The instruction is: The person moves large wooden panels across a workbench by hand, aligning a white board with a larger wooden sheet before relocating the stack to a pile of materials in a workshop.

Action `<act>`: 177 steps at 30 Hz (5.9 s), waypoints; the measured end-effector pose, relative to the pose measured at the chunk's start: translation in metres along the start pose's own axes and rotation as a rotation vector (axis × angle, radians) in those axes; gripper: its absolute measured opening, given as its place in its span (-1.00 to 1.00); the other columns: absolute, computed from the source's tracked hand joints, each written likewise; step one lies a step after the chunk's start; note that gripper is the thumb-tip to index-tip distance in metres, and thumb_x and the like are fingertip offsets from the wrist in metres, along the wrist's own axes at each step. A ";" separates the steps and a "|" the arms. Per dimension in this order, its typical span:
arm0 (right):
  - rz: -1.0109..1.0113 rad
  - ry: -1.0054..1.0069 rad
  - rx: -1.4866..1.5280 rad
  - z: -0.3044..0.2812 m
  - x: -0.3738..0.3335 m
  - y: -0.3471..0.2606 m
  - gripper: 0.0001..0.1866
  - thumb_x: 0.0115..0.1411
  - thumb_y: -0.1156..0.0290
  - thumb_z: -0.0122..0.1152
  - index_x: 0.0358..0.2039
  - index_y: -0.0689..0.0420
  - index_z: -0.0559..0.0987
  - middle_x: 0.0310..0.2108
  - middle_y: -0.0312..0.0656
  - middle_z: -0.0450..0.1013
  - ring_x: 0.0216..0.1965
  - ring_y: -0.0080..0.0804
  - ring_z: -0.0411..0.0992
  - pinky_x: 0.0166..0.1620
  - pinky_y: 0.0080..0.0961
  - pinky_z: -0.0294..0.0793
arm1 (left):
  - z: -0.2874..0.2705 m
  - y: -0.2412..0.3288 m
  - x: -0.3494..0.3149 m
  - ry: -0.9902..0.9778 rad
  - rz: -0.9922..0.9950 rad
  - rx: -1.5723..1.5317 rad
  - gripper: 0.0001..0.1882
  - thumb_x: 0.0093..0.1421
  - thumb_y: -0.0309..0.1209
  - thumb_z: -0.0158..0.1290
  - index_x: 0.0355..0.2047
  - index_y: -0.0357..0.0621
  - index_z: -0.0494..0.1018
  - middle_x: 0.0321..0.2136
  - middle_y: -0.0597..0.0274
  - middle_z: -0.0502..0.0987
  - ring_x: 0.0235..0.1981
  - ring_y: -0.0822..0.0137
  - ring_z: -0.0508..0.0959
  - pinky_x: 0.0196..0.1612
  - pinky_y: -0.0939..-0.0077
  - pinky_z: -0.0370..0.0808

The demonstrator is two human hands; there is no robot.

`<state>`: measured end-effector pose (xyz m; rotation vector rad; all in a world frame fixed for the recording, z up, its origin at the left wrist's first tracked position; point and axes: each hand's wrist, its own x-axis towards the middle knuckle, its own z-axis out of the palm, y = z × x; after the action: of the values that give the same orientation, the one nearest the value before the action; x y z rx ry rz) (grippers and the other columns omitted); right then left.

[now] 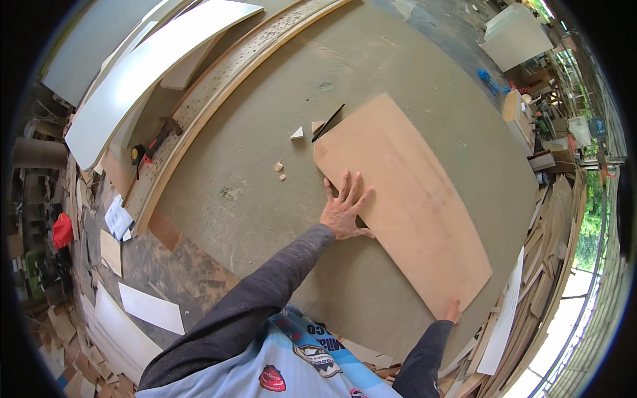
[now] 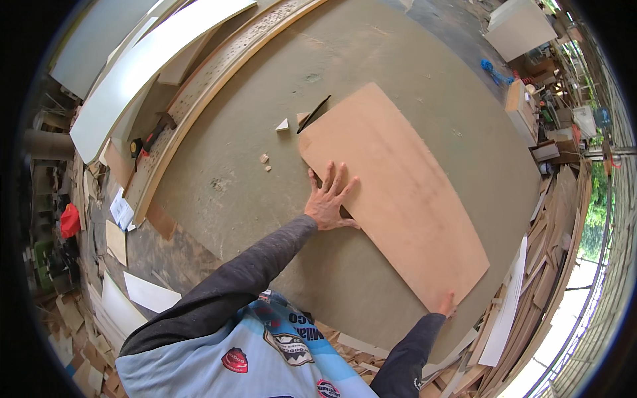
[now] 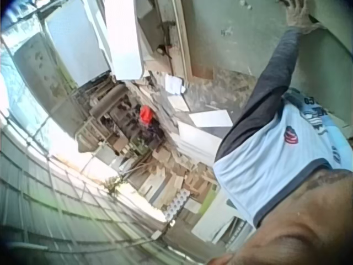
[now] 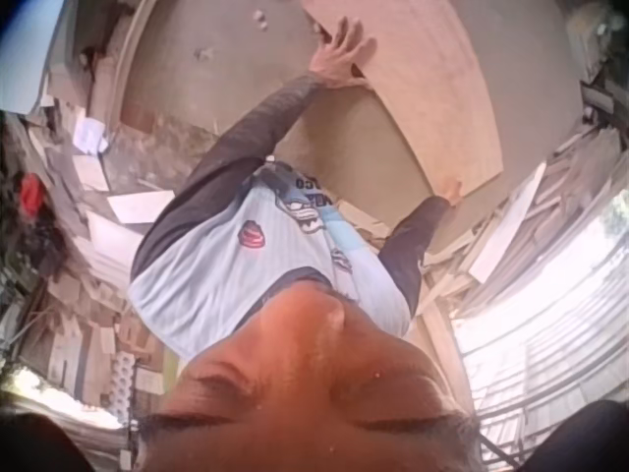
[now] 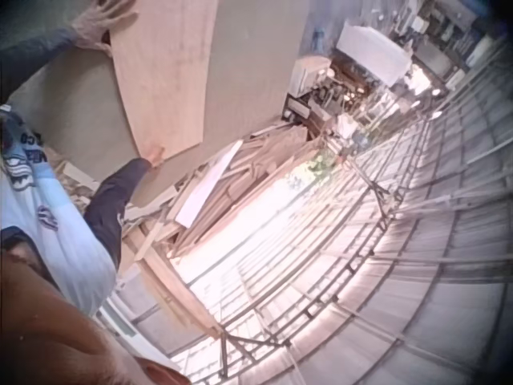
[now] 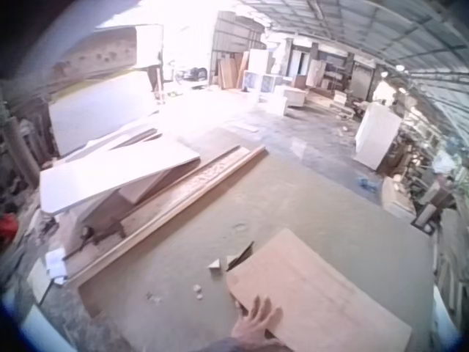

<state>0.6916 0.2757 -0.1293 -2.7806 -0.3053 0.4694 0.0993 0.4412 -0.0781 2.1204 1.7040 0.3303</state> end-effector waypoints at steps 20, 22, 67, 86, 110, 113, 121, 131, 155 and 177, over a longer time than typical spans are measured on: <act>-0.257 0.023 -0.045 0.024 0.051 -0.035 -0.07 0.02 -0.41 0.10 -0.20 0.43 0.58 -0.28 0.00 0.55 -0.27 -0.27 0.49 -0.17 -0.34 0.49 | 0.000 -0.002 0.009 0.038 -0.058 0.021 0.32 -0.31 0.59 -0.06 0.38 0.14 -0.12 0.38 -0.11 -0.35 0.37 -0.21 -0.45 0.13 -0.66 -0.42; -0.263 0.038 -0.015 0.016 0.074 -0.010 -0.06 0.04 -0.40 0.09 -0.22 0.46 0.58 -0.31 0.00 0.55 -0.31 -0.32 0.49 -0.20 -0.36 0.51 | 0.004 0.005 0.018 0.026 -0.029 0.010 0.32 -0.31 0.59 -0.05 0.38 0.14 -0.12 0.38 -0.12 -0.35 0.37 -0.21 -0.45 0.12 -0.67 -0.42; -0.325 0.090 -0.200 0.000 -0.028 -0.054 -0.08 0.07 -0.37 0.05 -0.01 0.36 0.50 -0.01 0.09 0.46 0.01 -0.06 0.42 0.08 -0.25 0.36 | -0.004 -0.005 0.015 0.011 -0.048 0.013 0.33 -0.32 0.54 0.03 0.38 0.13 -0.13 0.38 -0.09 -0.34 0.38 -0.17 -0.43 0.16 -0.63 -0.40; -0.195 0.058 -0.205 0.005 -0.012 -0.030 0.14 -0.03 -0.51 -0.02 0.17 0.38 0.30 0.20 0.18 0.22 0.24 0.11 0.11 0.28 -0.06 0.05 | -0.004 -0.008 0.016 0.037 -0.025 0.026 0.34 -0.34 0.55 0.02 0.38 0.14 -0.11 0.38 -0.10 -0.32 0.38 -0.19 -0.40 0.16 -0.64 -0.37; -0.101 -0.004 -0.280 -0.006 -0.058 -0.018 0.13 -0.04 -0.55 -0.07 0.24 0.22 0.23 0.25 0.28 0.05 0.27 0.26 0.00 0.18 0.30 0.05 | -0.005 -0.014 0.013 0.040 -0.005 0.029 0.35 -0.38 0.57 0.02 0.38 0.22 -0.10 0.38 -0.07 -0.31 0.38 -0.17 -0.40 0.18 -0.59 -0.38; -0.071 0.001 -0.303 -0.011 -0.059 -0.014 0.12 -0.03 -0.54 -0.07 0.24 0.22 0.22 0.24 0.29 0.06 0.26 0.27 0.02 0.17 0.30 0.07 | -0.005 -0.013 0.014 0.041 0.005 0.034 0.34 -0.38 0.58 0.01 0.38 0.22 -0.10 0.38 -0.07 -0.31 0.38 -0.17 -0.40 0.19 -0.59 -0.38; -0.022 0.127 -0.320 -0.003 -0.076 0.000 0.11 -0.05 -0.57 -0.10 0.25 0.13 0.23 0.26 0.21 0.05 0.26 0.25 0.02 0.16 0.30 0.06 | -0.006 -0.018 0.011 0.025 0.030 0.040 0.35 -0.38 0.57 0.03 0.38 0.20 -0.11 0.38 -0.07 -0.31 0.38 -0.17 -0.39 0.20 -0.57 -0.38; 0.093 0.325 -0.251 0.009 -0.128 0.018 0.14 -0.13 -0.63 -0.12 0.26 0.02 0.24 0.23 0.13 0.07 0.22 0.25 0.06 0.10 0.36 0.04 | -0.012 -0.026 0.006 0.020 0.070 0.056 0.36 -0.38 0.56 0.04 0.38 0.20 -0.12 0.39 -0.04 -0.31 0.38 -0.16 -0.39 0.20 -0.58 -0.37; 0.044 0.392 -0.266 0.014 -0.117 -0.009 0.07 -0.11 -0.53 0.02 0.21 0.07 0.30 0.20 0.04 0.16 0.24 0.05 0.04 0.08 0.27 0.08 | -0.006 -0.019 0.002 0.016 0.048 0.104 0.31 -0.28 0.60 -0.09 0.39 0.19 -0.16 0.39 -0.08 -0.34 0.38 -0.18 -0.42 0.19 -0.58 -0.32; 0.044 0.371 -0.267 0.013 -0.119 0.010 0.16 -0.15 -0.63 -0.09 0.23 0.09 0.25 0.18 0.16 0.11 0.18 0.21 0.06 0.04 0.30 0.07 | -0.007 -0.022 0.001 0.019 0.052 0.087 0.27 -0.27 0.58 -0.06 0.38 0.23 -0.12 0.39 -0.05 -0.32 0.39 -0.15 -0.41 0.21 -0.54 -0.34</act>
<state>0.5783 0.2391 -0.1100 -3.0597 -0.2340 -0.0917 0.0767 0.4470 -0.0816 2.2336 1.7047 0.2976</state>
